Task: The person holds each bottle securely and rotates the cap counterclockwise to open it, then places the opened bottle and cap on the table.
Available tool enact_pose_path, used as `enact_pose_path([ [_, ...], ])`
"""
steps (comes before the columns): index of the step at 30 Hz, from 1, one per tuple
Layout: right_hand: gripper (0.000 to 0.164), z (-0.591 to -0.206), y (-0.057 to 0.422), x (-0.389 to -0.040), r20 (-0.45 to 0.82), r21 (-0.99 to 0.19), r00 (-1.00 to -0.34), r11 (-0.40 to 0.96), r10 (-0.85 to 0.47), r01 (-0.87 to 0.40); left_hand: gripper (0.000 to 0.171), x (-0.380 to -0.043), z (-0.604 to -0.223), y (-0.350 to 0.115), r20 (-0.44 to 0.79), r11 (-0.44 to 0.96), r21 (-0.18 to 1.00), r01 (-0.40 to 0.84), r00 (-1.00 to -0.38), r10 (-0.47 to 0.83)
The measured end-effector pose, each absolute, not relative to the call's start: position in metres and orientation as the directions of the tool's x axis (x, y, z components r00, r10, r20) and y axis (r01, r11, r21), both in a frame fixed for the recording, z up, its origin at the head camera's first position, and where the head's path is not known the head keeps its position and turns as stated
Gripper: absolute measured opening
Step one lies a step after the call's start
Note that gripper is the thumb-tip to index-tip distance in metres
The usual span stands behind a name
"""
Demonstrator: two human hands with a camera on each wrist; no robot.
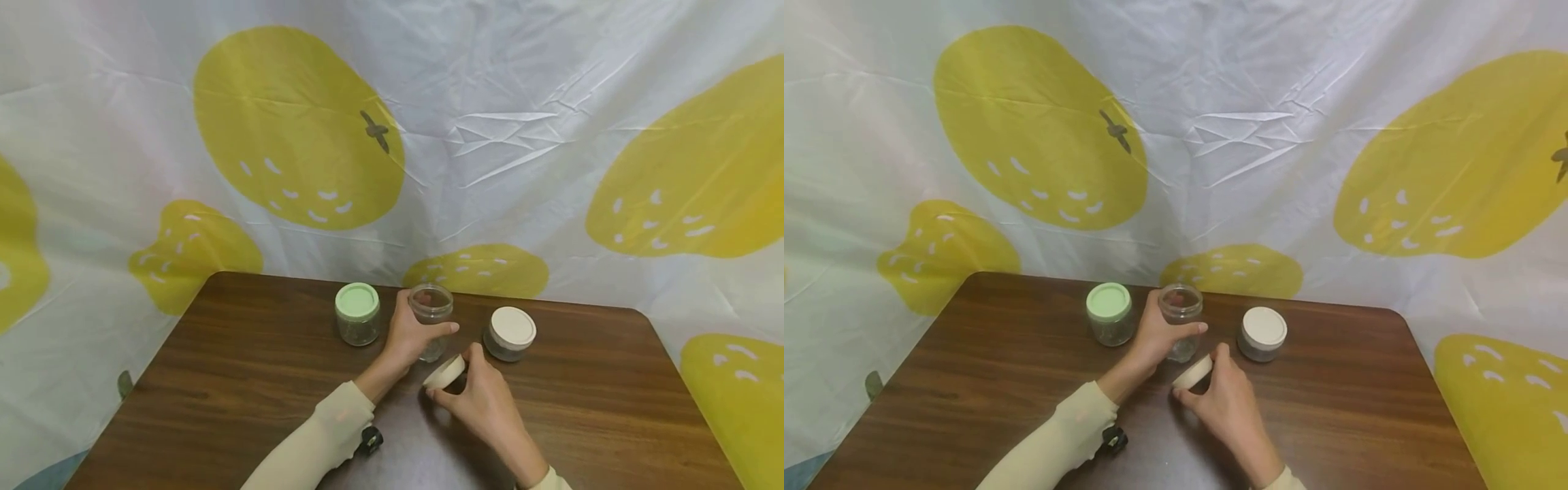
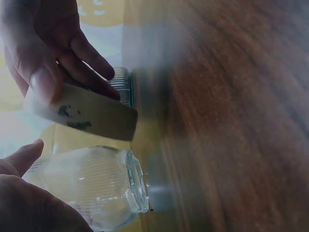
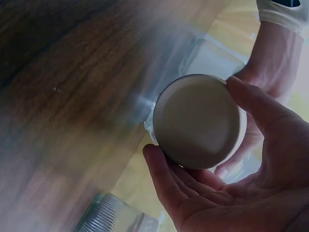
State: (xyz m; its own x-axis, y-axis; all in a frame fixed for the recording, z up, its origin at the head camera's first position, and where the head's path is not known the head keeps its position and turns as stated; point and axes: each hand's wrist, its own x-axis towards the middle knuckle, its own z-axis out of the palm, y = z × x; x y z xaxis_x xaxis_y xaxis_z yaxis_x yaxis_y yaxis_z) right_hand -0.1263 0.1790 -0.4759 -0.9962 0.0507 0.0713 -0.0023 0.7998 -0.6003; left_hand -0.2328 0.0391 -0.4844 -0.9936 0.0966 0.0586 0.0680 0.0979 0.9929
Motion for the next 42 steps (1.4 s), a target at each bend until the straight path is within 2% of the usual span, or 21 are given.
enact_pose_path([
  [17, 0.075, -0.488, 0.168, -0.138, 0.074, -0.582, -0.992, 0.812, 0.099, 0.037, 0.096, -0.235, -0.490, 0.042, 0.081, 0.134, 0.986, 0.095, -0.991, 0.104],
  [27, 0.078, -0.490, 0.170, -0.134, 0.043, -0.615, -0.996, 0.788, 0.072, 0.030, 0.092, -0.230, -0.490, 0.039, 0.110, 0.114, 0.985, 0.128, -0.982, 0.151],
  [37, 0.092, -0.491, 0.174, -0.128, 0.018, -0.540, -1.000, 0.841, -0.026, -0.031, 0.092, -0.228, -0.493, 0.037, 0.122, 0.127, 0.982, 0.143, -0.979, 0.161],
  [42, 0.087, -0.493, 0.175, -0.128, 0.030, -0.490, -0.999, 0.870, -0.044, -0.053, 0.091, -0.227, -0.495, 0.038, 0.131, 0.098, 0.984, 0.149, -0.977, 0.169],
])
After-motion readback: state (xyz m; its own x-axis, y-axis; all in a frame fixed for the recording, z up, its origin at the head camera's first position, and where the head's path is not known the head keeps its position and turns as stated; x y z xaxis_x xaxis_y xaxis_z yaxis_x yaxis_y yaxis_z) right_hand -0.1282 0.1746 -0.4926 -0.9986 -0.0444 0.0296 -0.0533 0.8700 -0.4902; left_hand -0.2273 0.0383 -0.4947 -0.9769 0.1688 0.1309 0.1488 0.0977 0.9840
